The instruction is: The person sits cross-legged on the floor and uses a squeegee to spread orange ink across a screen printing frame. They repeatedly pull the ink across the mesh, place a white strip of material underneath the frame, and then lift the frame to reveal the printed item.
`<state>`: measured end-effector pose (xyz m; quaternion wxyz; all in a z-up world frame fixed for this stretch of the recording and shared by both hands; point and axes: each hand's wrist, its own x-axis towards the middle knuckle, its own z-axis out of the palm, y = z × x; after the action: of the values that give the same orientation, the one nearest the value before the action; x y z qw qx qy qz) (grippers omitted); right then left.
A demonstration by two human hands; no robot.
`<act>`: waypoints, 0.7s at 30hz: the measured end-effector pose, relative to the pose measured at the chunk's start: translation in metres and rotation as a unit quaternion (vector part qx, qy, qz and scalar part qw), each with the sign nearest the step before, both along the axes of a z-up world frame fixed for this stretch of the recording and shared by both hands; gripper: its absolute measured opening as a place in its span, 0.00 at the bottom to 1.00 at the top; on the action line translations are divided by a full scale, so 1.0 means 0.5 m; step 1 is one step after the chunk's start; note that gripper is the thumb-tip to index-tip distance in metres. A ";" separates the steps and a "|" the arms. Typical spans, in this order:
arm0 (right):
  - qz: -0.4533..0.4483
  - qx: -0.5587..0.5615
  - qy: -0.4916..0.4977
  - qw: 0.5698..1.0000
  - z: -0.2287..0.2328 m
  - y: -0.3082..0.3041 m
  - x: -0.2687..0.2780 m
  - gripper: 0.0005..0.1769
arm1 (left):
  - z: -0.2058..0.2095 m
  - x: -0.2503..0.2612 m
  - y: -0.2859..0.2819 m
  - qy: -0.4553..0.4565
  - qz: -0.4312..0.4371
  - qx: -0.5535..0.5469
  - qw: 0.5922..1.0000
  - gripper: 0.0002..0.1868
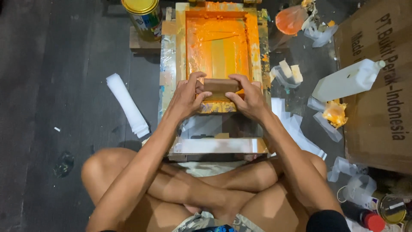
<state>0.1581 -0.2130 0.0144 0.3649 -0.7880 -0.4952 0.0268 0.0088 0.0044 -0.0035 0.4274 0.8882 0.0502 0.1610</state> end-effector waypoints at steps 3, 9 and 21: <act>-0.004 -0.009 0.005 1.000 0.007 0.034 0.019 0.30 | -0.006 0.038 0.018 -0.008 0.013 0.029 0.999 0.32; -0.026 0.000 -0.035 0.999 -0.020 0.120 0.134 0.36 | -0.008 0.150 0.076 -0.030 0.065 0.044 0.996 0.31; -0.035 0.047 -0.043 0.997 0.029 0.191 0.178 0.15 | 0.042 0.221 0.124 -0.055 0.057 0.007 0.997 0.17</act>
<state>0.2473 -0.1176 0.0287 0.3801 -0.7873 -0.4835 -0.0431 0.1191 0.0662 0.0173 0.4138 0.8766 0.0757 0.2338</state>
